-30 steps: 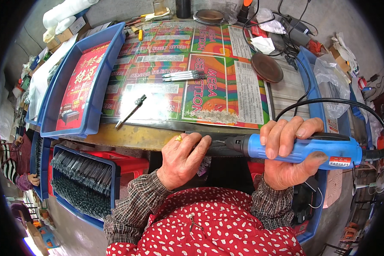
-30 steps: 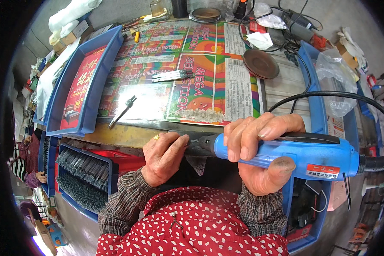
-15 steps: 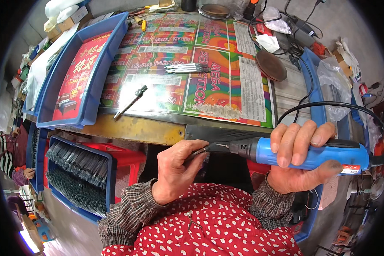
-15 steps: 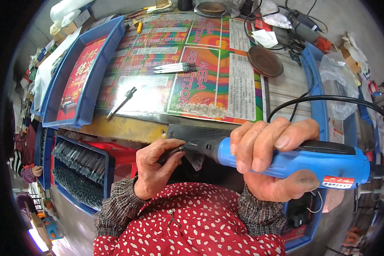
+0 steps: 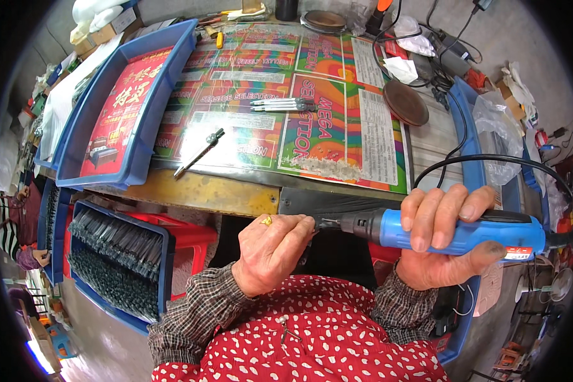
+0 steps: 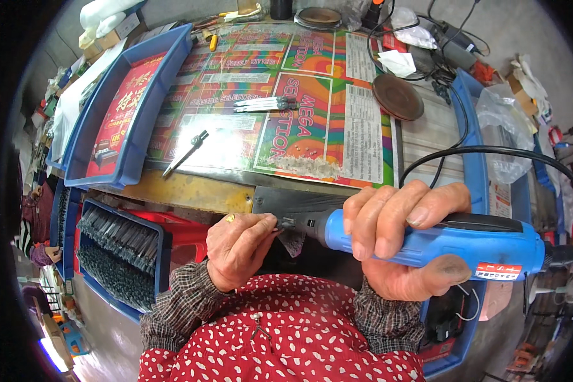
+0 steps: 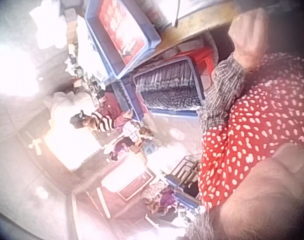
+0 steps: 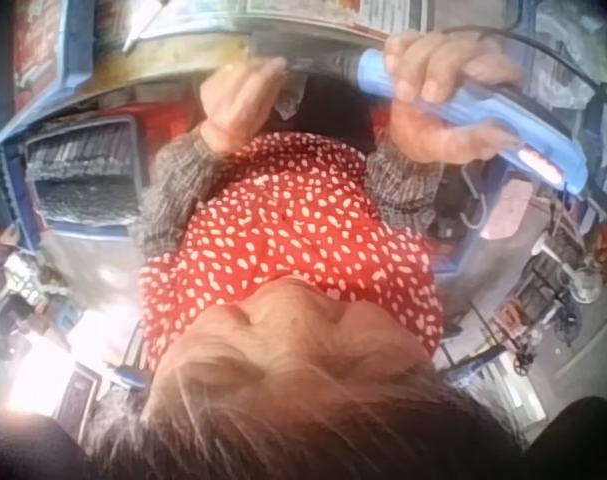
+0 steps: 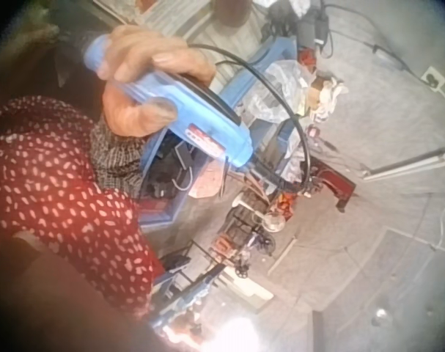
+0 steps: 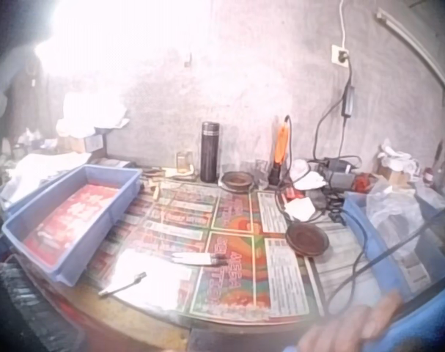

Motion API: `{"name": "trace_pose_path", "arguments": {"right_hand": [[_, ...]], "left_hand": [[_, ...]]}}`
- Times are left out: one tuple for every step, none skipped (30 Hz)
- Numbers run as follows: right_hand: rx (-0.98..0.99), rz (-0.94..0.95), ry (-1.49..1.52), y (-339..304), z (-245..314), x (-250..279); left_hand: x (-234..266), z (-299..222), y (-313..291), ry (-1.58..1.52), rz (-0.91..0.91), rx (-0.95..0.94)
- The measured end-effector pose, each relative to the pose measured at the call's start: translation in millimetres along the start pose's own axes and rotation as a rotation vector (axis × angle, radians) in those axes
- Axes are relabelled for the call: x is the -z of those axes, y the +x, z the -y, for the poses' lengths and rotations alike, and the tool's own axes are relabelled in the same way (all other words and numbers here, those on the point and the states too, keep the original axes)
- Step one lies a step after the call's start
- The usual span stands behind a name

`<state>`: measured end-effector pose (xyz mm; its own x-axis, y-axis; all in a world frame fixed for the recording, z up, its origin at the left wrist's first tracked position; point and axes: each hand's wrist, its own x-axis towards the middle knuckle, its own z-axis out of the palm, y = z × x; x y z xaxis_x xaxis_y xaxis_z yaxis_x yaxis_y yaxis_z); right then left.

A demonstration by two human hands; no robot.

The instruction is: The person attaches screws to small black industrial components using an electric screwdriver at a workbench.

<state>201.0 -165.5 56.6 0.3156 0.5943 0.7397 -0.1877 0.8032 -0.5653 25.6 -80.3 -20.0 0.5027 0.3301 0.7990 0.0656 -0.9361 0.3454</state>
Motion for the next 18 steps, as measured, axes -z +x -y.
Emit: {"name": "trace_pose_path", "arguments": {"right_hand": [[0.002,-0.001,-0.001,0.1,0.5,-4.1],[-0.028,-0.083,-0.022,0.4,2.0,-11.1],[-0.057,-0.165,-0.042,0.7,3.5,-14.9],[-0.054,-0.166,-0.043,0.2,2.6,-10.6],[-0.029,-0.081,-0.013,-0.9,0.5,-2.6],[-0.004,0.005,0.019,-1.4,-1.1,1.8],[-0.004,0.005,0.021,-1.3,-1.2,2.0],[-0.005,0.002,0.019,-1.2,-1.2,2.0],[-0.005,-0.002,0.016,-1.1,-0.8,2.1],[-0.004,-0.004,0.016,-1.1,-0.4,2.1],[-0.002,-0.012,0.016,-1.2,0.0,2.0],[-0.002,-0.019,0.017,-1.5,-0.1,2.1],[-0.002,-0.020,0.017,-1.6,-0.4,2.7],[0.001,-0.017,0.018,-1.7,-0.7,3.4],[0.002,-0.014,0.020,-2.0,-1.3,4.0],[0.001,-0.015,0.021,-2.5,-1.7,4.0],[-0.006,-0.022,0.020,-3.0,-2.1,3.9],[-0.012,-0.031,0.015,-3.2,-1.6,4.1]], "left_hand": [[-0.2,1.2,0.7,0.030,-0.001,-0.047],[-0.2,1.9,1.3,0.029,0.000,-0.048],[0.1,2.0,2.4,0.038,0.005,-0.064],[0.3,2.1,3.3,0.047,0.010,-0.079],[0.1,2.4,3.8,0.046,0.010,-0.081],[0.0,3.0,3.7,0.047,0.009,-0.090],[-0.1,3.5,3.8,0.048,0.008,-0.099],[0.0,3.7,4.2,0.049,0.009,-0.099],[0.0,3.7,5.2,0.053,0.011,-0.103],[-0.2,3.9,6.0,0.057,0.013,-0.107],[-0.4,4.5,6.7,0.056,0.014,-0.108],[-0.6,5.7,6.5,0.083,0.021,-0.141],[-0.9,6.4,6.5,0.110,0.028,-0.174],[-1.3,6.7,6.6,0.109,0.030,-0.174],[-1.5,7.1,6.3,0.103,0.028,-0.181],[-1.6,7.3,6.0,0.098,0.026,-0.189],[-1.3,7.4,5.6,0.099,0.028,-0.188],[-1.3,7.5,5.8,0.088,0.034,-0.190]]}}
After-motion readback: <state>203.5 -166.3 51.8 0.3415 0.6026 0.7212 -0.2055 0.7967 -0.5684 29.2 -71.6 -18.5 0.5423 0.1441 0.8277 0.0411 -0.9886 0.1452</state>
